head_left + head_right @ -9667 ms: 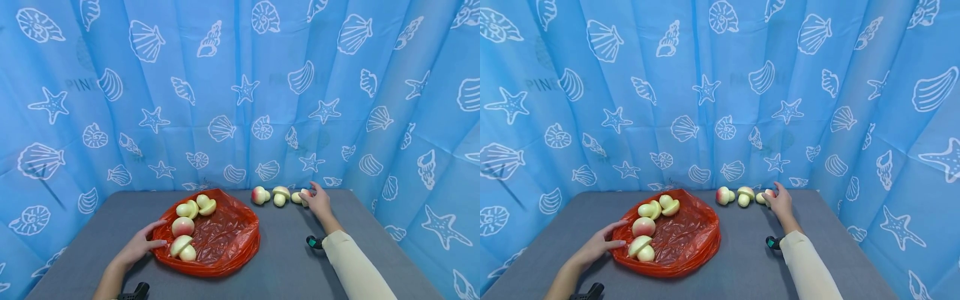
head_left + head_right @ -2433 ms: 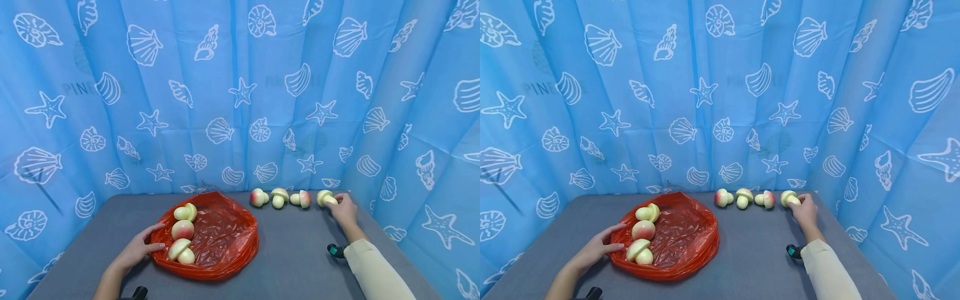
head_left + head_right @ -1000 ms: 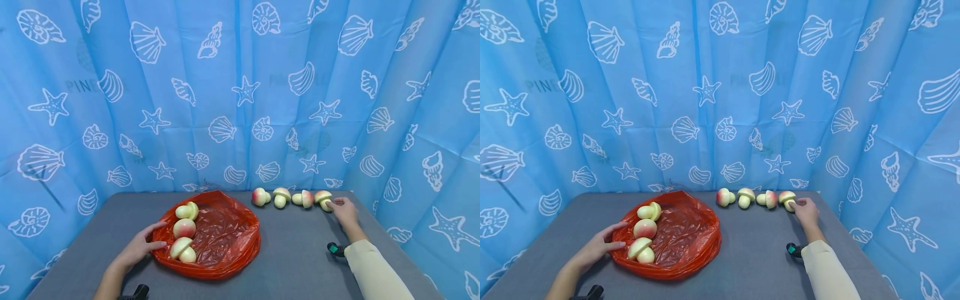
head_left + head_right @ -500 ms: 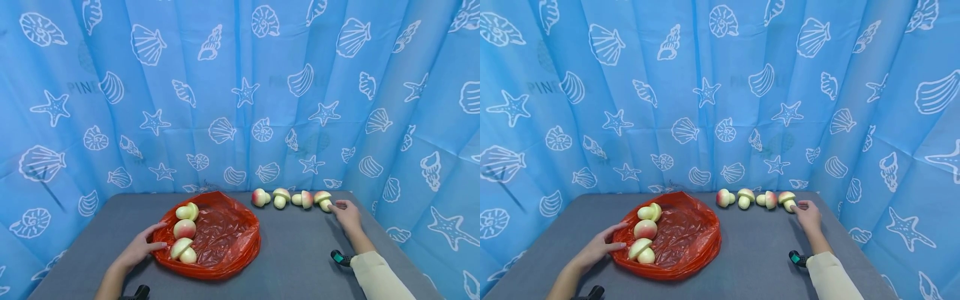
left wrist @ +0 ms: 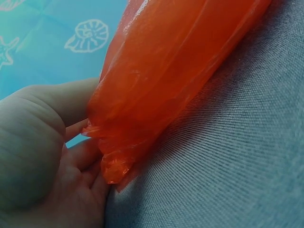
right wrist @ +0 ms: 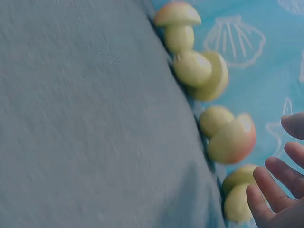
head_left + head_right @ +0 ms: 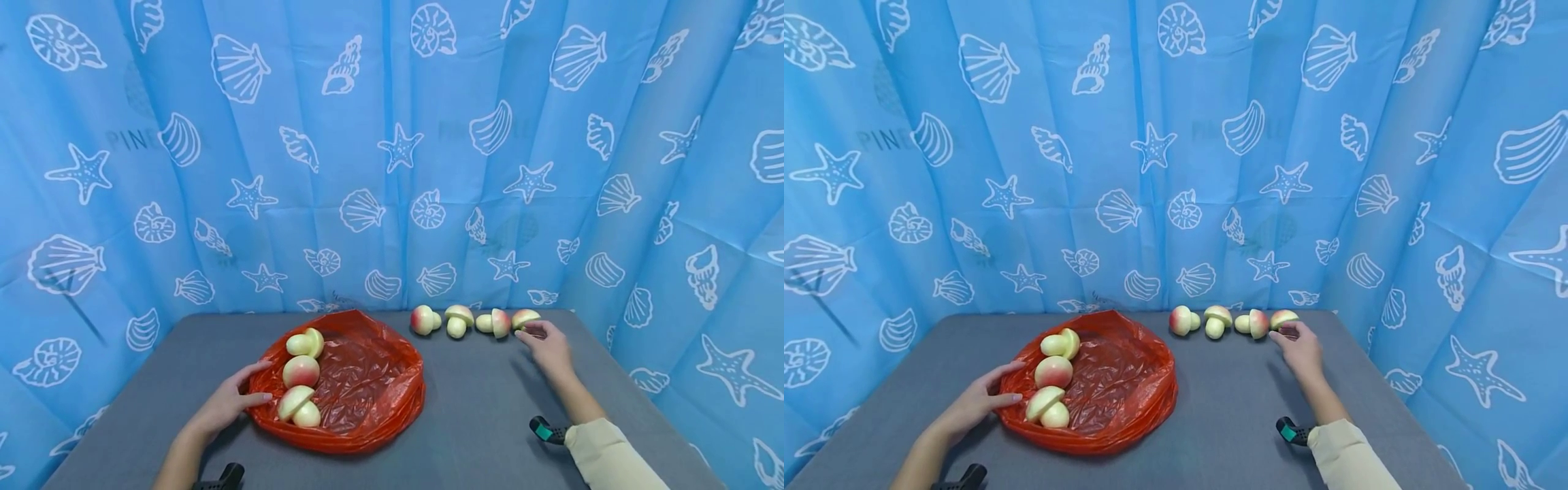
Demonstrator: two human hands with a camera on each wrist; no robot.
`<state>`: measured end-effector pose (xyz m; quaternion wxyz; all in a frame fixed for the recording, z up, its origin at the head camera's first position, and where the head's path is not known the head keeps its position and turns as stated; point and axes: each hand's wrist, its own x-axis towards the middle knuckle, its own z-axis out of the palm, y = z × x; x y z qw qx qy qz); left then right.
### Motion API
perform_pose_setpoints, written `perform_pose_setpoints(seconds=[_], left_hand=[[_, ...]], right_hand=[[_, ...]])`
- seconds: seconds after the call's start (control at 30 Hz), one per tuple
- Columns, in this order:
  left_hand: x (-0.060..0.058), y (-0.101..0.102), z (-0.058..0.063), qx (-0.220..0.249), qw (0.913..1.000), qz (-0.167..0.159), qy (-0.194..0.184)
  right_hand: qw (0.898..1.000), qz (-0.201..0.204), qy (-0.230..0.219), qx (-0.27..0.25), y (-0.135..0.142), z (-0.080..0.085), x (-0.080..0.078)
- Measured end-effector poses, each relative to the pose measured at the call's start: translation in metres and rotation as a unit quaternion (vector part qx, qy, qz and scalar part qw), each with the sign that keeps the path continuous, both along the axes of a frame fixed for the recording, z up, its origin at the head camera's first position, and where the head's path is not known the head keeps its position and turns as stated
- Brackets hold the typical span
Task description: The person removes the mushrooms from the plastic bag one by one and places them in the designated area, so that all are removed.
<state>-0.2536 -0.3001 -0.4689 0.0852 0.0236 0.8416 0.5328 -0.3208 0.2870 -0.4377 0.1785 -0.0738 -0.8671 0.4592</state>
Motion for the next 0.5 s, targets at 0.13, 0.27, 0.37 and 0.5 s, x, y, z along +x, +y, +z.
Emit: perform_pose_setpoints(seconds=[0.13,0.27,0.37,0.5], left_hand=[[-0.001,0.000,-0.001,-0.006,1.0000,0.007,0.001],[-0.002,0.000,-0.002,-0.010,0.9999,0.013,0.001],[-0.001,0.000,-0.001,-0.010,0.9999,0.014,0.001],[-0.001,0.001,0.000,-0.010,0.9998,0.015,0.000]], right_hand=[[0.999,0.036,0.014,0.010,-0.015,0.007,0.005],[0.998,0.058,0.025,0.017,-0.029,0.013,0.009],[0.997,0.074,0.032,0.015,-0.039,0.017,0.012],[0.994,0.107,0.033,-0.001,-0.052,0.022,0.016]])
